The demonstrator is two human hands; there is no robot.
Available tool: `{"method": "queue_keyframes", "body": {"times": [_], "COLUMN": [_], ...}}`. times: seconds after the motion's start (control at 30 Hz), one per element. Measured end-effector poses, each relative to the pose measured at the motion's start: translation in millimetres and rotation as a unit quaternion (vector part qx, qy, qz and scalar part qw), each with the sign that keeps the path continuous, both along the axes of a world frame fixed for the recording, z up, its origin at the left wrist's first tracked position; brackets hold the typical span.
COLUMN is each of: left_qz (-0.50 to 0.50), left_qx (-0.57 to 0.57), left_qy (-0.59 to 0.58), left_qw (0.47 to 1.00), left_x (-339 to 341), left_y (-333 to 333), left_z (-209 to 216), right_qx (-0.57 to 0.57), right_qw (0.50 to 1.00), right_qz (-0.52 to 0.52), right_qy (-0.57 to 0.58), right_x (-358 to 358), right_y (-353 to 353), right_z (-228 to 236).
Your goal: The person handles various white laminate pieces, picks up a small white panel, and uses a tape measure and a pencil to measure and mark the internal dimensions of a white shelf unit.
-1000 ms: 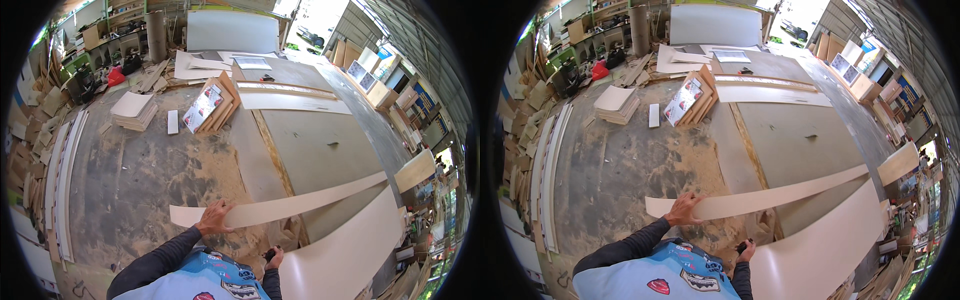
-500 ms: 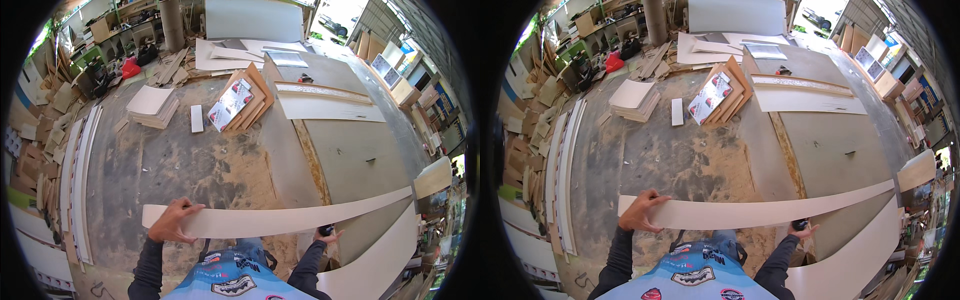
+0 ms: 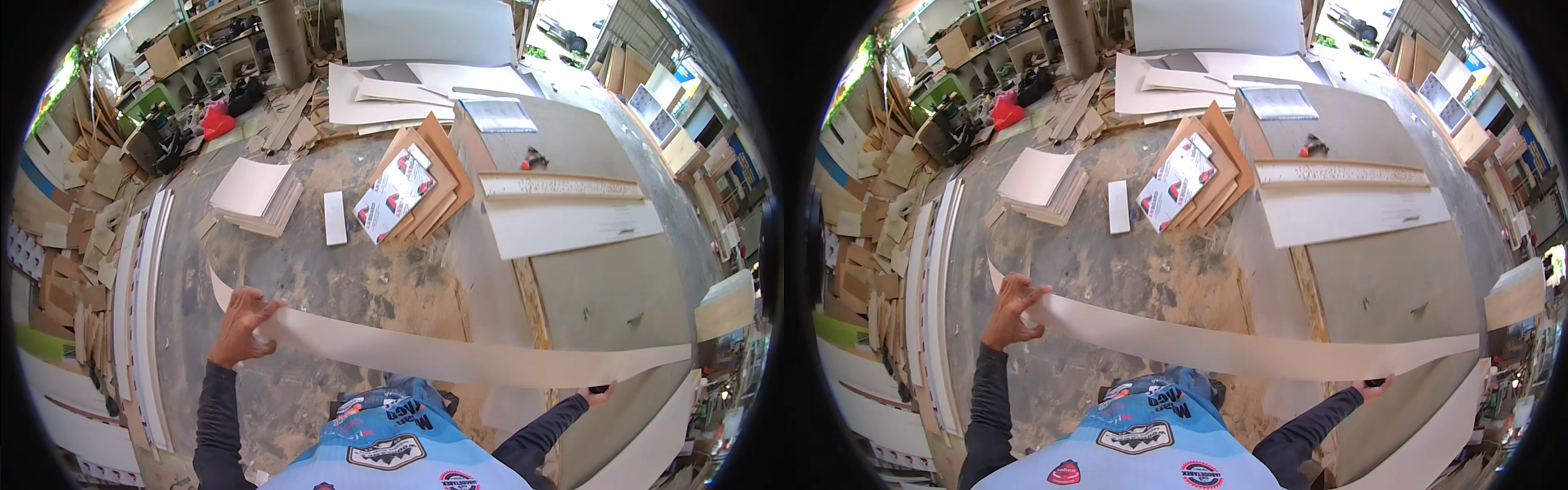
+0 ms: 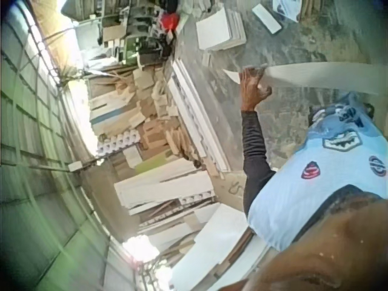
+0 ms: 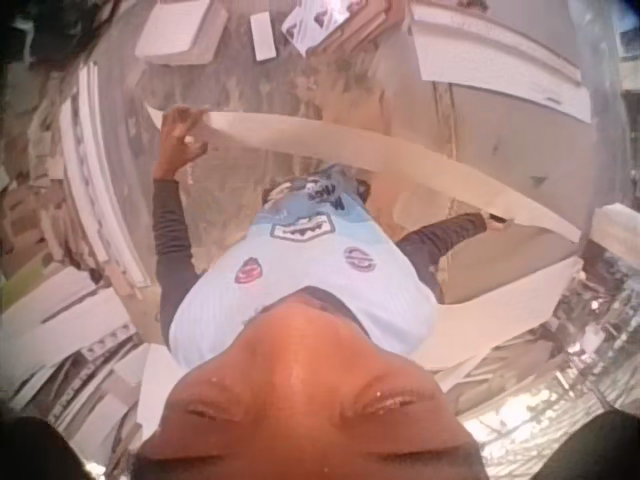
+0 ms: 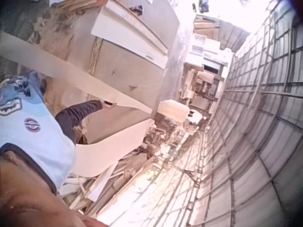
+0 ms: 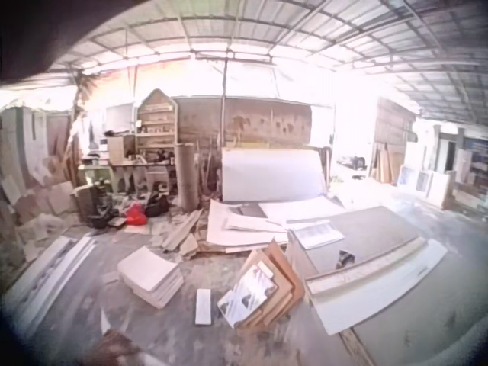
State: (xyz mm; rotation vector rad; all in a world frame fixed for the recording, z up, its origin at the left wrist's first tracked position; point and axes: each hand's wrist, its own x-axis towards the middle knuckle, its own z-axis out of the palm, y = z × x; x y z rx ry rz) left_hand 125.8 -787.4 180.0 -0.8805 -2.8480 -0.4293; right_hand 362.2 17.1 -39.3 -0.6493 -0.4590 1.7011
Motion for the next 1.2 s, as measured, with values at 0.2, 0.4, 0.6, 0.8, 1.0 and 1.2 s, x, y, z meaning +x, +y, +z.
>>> {"method": "queue_keyframes", "body": {"times": [0.2, 0.4, 0.6, 0.8, 1.0, 1.2], "left_qz": [0.061, 0.138, 0.150, 0.191, 0.258, 0.394], "left_qx": [0.024, 0.040, 0.079, 0.138, 0.164, 0.199], "left_qy": [0.032, -0.013, -0.026, 0.006, 0.023, 0.049], "left_qw": [0.997, 0.990, 0.985, 0.972, 0.952, 0.896], "left_x": [-101.8, -179.7, -306.7, -425.8, -515.2, -573.5], "left_y": [-56.2, -124.1, -165.3, -214.7, -262.4, -304.4], "left_z": [-35.1, -119.7, -187.6, -202.2, -210.3, -232.7], "right_qx": [0.297, 0.464, 0.488, 0.640, 0.675, 0.692], "right_qw": [0.909, 0.820, 0.289, 0.574, 0.624, 0.676], "right_qz": [-0.175, -0.251, -0.570, -0.468, -0.359, -0.224], "right_qy": [-0.233, -0.221, -0.594, -0.204, -0.161, -0.121], "right_x": [-59.6, -125.8, -310.7, -504.6, -721.7, -919.2], "right_y": [99.2, 161.2, -43.3, -142.1, -270.5, -370.9], "right_z": [73.2, 183.7, 356.9, 452.1, 464.2, 439.7]}}
